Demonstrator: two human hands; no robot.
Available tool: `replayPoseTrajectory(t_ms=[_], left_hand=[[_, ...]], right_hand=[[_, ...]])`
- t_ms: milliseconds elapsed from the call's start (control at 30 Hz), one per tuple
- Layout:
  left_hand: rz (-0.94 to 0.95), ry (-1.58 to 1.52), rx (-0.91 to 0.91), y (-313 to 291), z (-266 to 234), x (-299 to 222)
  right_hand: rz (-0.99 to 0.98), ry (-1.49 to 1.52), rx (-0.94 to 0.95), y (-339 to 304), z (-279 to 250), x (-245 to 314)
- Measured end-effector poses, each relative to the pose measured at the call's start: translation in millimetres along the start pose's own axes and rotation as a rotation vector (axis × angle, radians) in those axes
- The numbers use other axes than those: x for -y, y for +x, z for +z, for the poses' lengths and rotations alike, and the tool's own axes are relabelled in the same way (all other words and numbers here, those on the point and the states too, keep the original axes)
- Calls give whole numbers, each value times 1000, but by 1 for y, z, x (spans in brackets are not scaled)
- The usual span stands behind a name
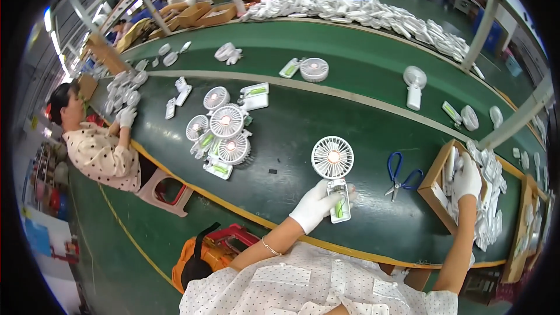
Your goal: The person assembles portable fans by inserting the battery and circuit components into the handle casing, snapping the handle cover in place, testing the fan, and placing the assembled fans onto the conveyor belt.
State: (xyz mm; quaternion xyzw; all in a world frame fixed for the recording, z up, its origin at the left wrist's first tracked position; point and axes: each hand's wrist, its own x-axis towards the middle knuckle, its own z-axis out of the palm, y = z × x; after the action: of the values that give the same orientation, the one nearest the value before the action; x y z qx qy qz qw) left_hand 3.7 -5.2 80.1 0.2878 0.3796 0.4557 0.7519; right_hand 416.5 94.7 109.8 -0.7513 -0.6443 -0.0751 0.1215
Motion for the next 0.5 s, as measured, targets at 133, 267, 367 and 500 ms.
replayPoseTrajectory(t_ms=[133, 267, 367, 500], left_hand=[[115, 44, -55, -1, -11, -1], [129, 35, -112, -3, -14, -3], [121, 64, -117, -5, -12, -2], [129, 23, -113, -9, -10, 3]], right_hand=[[-2, 0, -4, 3, 2, 9], [-14, -57, 137, 10, -7, 16], [-26, -141, 209, 14, -5, 11], [-59, -118, 90, 11, 2, -4]])
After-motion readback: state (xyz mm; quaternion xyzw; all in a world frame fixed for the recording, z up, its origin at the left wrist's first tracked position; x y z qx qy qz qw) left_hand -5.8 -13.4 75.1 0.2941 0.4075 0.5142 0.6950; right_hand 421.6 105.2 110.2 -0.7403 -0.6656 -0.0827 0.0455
